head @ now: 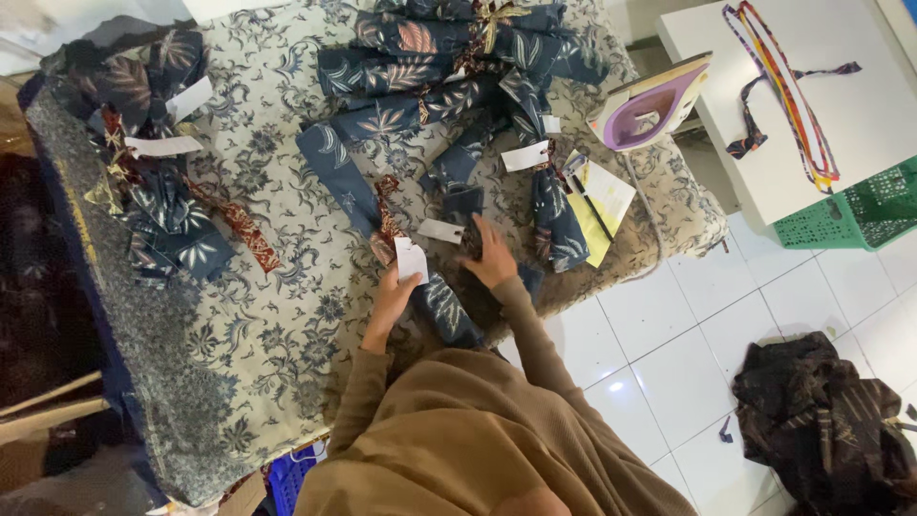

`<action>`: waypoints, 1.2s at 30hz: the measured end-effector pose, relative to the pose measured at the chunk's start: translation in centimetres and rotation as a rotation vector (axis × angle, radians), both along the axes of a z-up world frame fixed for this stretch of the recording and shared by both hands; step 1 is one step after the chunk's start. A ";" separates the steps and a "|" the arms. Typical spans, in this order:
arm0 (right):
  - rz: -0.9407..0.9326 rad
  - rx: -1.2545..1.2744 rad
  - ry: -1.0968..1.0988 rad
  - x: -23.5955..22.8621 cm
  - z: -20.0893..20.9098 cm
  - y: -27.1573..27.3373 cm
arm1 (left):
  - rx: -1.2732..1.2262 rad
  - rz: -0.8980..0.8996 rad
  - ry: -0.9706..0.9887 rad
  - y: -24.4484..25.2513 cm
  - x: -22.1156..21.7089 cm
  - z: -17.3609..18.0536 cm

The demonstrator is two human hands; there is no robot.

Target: The person wraps dark patterned fabric bundles with white paper and ties them with decorative ribbons. They handle each bundle one at a time, adjusting the paper and ribbon, then place the finished items on the table.

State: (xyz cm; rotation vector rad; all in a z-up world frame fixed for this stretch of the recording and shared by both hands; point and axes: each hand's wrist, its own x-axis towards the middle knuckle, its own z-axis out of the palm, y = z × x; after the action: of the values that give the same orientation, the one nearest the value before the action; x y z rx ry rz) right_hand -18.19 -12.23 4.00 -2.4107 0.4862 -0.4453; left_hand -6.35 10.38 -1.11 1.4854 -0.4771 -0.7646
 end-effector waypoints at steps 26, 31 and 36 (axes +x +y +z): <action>-0.707 -0.100 0.176 -3.6 0.0 -10.4 | -0.171 0.052 0.303 -0.5 0.7 -5.8; -0.621 0.455 -0.089 -6.0 -2.1 -9.2 | -0.113 0.054 0.287 -0.8 0.8 -5.3; -0.550 0.173 0.210 -7.7 -2.6 -8.9 | 0.092 0.065 0.294 -0.6 0.8 -3.1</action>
State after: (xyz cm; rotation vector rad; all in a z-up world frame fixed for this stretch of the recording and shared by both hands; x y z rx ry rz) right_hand -25.93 -21.09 1.42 -2.1436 1.2411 -0.3590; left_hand -5.58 9.75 -4.25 1.4357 -0.1731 -0.9452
